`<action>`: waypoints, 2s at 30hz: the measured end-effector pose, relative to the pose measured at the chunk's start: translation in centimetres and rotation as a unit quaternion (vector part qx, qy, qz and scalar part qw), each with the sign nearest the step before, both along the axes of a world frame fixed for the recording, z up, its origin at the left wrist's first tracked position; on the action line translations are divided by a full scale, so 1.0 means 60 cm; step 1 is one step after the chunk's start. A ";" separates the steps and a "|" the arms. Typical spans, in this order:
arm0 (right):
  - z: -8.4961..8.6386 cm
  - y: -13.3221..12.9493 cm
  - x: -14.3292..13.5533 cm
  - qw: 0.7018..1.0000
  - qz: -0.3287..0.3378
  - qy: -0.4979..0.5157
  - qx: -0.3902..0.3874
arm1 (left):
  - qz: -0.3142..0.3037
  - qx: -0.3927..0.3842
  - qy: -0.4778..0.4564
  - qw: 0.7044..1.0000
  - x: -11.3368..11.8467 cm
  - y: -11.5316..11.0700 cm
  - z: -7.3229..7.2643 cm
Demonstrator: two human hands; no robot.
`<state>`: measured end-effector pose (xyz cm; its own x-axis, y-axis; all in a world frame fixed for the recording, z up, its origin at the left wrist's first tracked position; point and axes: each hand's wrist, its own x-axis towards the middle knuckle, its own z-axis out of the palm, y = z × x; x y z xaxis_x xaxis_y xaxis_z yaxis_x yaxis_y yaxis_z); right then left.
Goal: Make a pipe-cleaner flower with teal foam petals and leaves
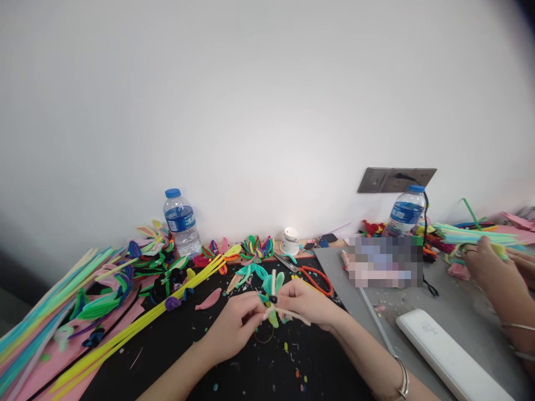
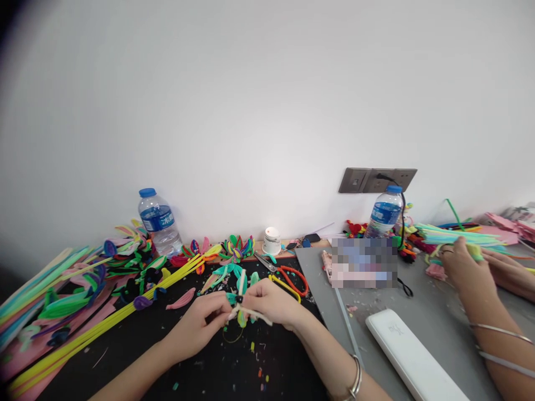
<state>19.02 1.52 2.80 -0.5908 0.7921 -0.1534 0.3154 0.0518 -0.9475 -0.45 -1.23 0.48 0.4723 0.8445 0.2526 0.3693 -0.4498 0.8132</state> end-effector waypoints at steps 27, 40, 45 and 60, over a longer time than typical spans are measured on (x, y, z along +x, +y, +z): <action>0.031 -0.016 -0.006 0.937 0.075 -0.053 0.338 | -0.112 -0.327 -0.102 0.933 -0.020 0.019 -0.017; 0.003 -0.012 -0.011 0.987 -0.001 -0.036 0.159 | 0.004 0.075 0.076 0.994 -0.003 0.003 -0.012; 0.003 0.004 0.000 0.998 -0.006 0.048 0.029 | 0.015 0.033 0.034 0.999 -0.004 0.005 -0.007; 0.036 -0.009 0.000 0.963 0.017 0.106 0.245 | -0.122 -0.398 -0.202 0.886 -0.021 0.013 -0.016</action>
